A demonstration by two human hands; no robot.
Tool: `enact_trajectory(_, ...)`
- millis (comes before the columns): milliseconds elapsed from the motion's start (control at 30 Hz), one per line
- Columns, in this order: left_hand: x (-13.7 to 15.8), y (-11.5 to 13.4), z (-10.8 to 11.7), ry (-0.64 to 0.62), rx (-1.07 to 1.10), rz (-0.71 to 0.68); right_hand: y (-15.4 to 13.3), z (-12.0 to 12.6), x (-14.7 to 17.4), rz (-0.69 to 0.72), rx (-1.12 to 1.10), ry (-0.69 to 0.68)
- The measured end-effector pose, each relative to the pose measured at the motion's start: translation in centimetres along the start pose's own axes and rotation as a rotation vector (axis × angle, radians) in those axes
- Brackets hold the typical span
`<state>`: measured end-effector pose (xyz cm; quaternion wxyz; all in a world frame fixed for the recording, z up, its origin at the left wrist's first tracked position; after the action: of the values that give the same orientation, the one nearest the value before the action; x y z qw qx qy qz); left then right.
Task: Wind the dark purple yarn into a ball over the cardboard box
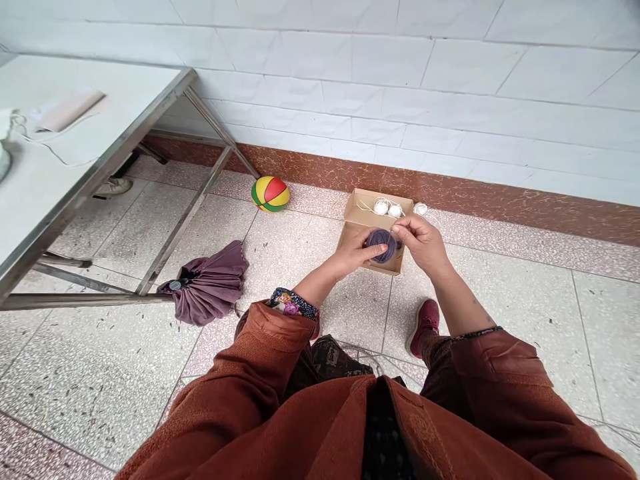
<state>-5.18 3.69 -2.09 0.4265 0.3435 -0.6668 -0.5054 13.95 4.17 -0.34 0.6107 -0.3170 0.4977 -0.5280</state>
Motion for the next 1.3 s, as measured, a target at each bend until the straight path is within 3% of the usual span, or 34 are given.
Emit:
enact_trajectory(167,0.8,0.1,-0.8,-0.191,0.307,0.112,1.9,-0.1,-0.3,-0.101,0.057,0.065)
enact_trajectory(300,0.6,0.3,-0.4,-0.184,0.498,0.121,2.2,-1.0,-0.1,-0.104,0.119,0.011)
enact_trajectory(400,0.3,0.7,0.2,-0.1,0.58,0.082,2.1,-1.5,0.1,-0.106,0.167,-0.051)
enact_trajectory(500,-0.3,1.2,1.3,0.076,0.554,-0.009,1.4,-1.9,0.6,-0.101,0.152,-0.172)
enact_trajectory(600,-0.8,1.2,2.7,0.297,0.345,-0.058,0.1,-2.1,1.1,-0.09,0.06,-0.341)
enact_trajectory(667,-1.0,0.9,3.0,0.367,0.17,-0.065,-0.7,-1.9,1.2,-0.08,-0.017,-0.379)
enact_trajectory(733,-1.1,0.6,2.7,0.327,0.049,-0.074,-1.2,-1.4,1.0,-0.079,-0.087,-0.333)
enact_trajectory(867,-0.8,0.0,1.1,0.081,-0.032,-0.073,-0.6,-0.2,0.3,-0.086,-0.097,-0.1)
enact_trajectory(933,-0.3,-0.1,0.4,-0.036,-0.026,-0.024,0.2,0.1,0.0,-0.088,-0.043,0.008)
enact_trajectory(1033,0.5,0.1,-0.1,-0.156,0.09,0.046,1.4,-0.1,-0.1,-0.122,0.018,0.052)
enact_trajectory(1167,1.0,0.8,-0.2,-0.18,0.351,0.058,2.2,-0.9,0.0,-0.138,0.049,-0.003)
enact_trajectory(1300,0.2,0.8,0.5,-0.051,0.478,0.033,2.0,-1.4,0.1,-0.08,0.141,-0.059)
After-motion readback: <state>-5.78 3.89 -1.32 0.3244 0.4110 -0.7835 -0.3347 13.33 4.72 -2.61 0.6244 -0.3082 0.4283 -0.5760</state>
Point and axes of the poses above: each hand's wrist, its own x-axis away from the middle knuckle, its own z-axis out of the back of the hand, y = z × x, the point moved 3 cm from there along -x, towards the middle knuckle, and after that the axes turned 6 degrees about y, right-handed, at the moved point
